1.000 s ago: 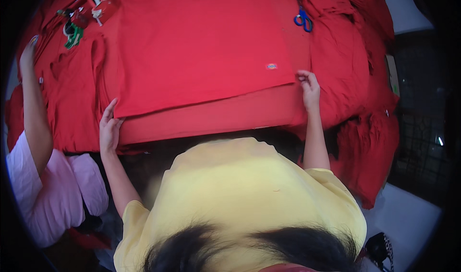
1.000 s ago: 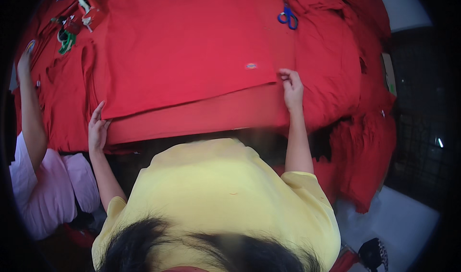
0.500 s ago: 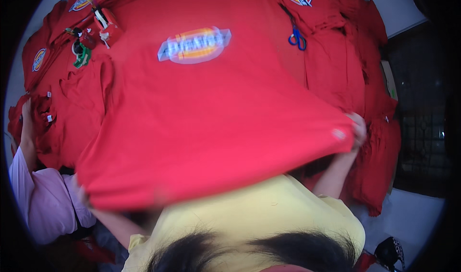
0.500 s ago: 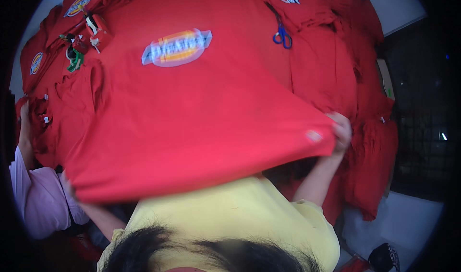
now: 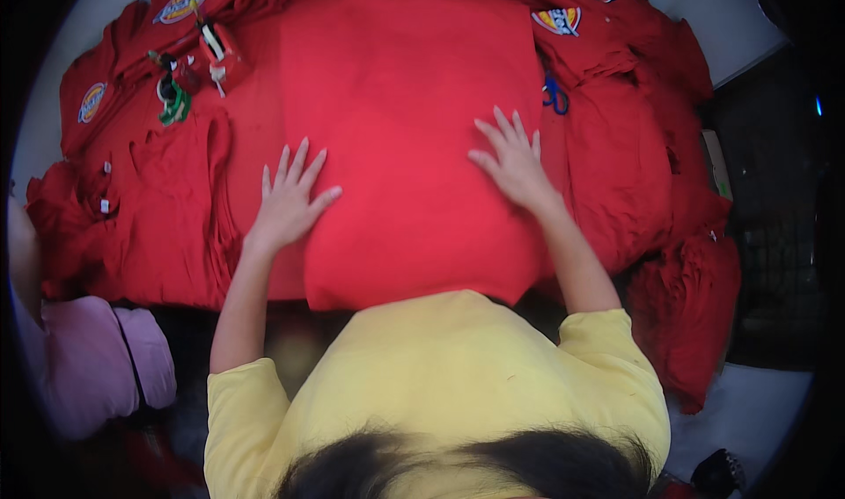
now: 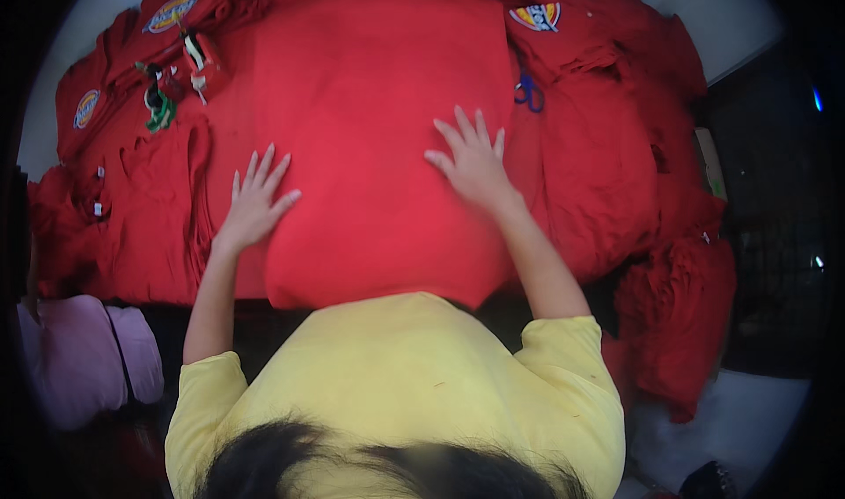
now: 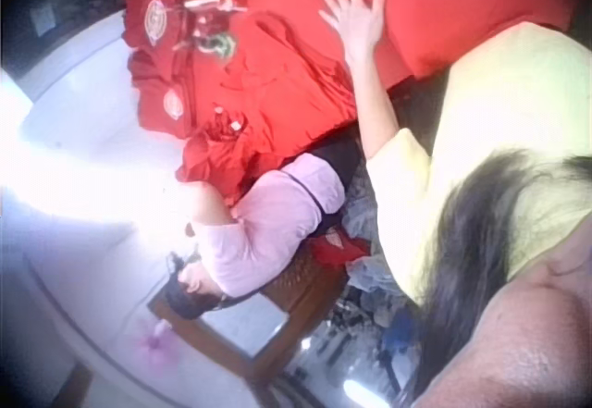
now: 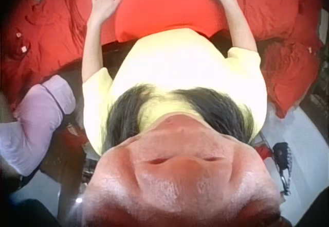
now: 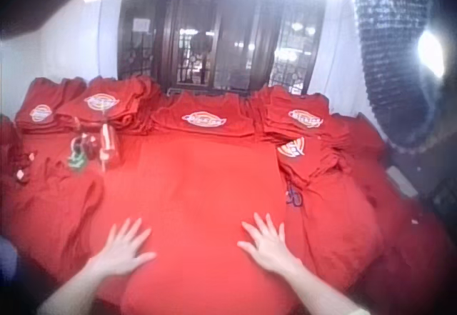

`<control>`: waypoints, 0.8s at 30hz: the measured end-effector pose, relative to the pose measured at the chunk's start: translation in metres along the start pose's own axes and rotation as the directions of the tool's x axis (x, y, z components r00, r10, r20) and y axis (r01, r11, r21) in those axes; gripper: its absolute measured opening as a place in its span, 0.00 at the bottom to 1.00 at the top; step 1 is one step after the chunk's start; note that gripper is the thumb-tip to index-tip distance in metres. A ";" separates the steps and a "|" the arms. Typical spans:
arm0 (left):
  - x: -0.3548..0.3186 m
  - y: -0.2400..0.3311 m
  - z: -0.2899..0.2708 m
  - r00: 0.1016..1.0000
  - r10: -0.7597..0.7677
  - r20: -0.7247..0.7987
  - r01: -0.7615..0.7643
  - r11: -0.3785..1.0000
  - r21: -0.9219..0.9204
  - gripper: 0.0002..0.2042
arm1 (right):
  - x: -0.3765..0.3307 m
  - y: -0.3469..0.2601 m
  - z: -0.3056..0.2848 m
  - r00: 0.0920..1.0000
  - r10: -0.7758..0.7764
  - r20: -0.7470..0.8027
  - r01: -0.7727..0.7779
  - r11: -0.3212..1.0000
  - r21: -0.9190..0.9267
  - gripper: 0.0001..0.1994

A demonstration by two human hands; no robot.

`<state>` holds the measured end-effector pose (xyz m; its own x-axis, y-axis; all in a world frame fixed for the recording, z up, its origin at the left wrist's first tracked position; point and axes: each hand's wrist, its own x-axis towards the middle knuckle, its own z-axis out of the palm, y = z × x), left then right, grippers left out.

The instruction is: The person processes red t-shirts by using shears to trim loose threads from the neckline, applying a small adhesive label, and smoothing the garment on a table before folding it and placing it in a stack.

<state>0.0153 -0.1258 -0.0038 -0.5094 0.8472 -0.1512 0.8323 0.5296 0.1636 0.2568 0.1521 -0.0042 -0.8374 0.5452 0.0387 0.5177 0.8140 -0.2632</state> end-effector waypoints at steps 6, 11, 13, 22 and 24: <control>-0.027 -0.041 0.066 0.994 -0.036 -0.099 0.041 0.998 0.048 0.33 | -0.060 0.058 0.085 0.949 0.048 -0.312 -0.012 0.993 0.115 0.26; 0.015 -0.049 0.064 0.898 0.003 -0.441 -0.095 0.978 -0.187 0.32 | -0.070 0.076 0.081 0.880 0.186 -0.437 0.032 0.895 0.444 0.20; 0.036 -0.047 0.054 0.814 0.152 -0.560 -0.152 0.987 0.047 0.28 | -0.070 0.039 0.071 0.932 0.139 -0.335 -0.075 0.977 0.198 0.21; -0.010 0.028 -0.002 0.736 0.619 0.274 -0.174 0.564 -0.807 0.10 | -0.081 0.088 0.072 0.962 0.040 -0.270 -0.040 0.999 0.006 0.19; -0.031 0.075 -0.032 0.438 0.857 0.273 -0.010 0.308 -0.951 0.16 | -0.072 0.122 0.061 0.964 0.149 -0.219 -0.138 0.988 0.063 0.16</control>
<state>0.0868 -0.1114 0.0440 0.5496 0.8130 -0.1921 0.0533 0.1954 0.9793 0.3699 0.2000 -0.0982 -0.6918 0.6910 0.2096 0.6165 0.7164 -0.3267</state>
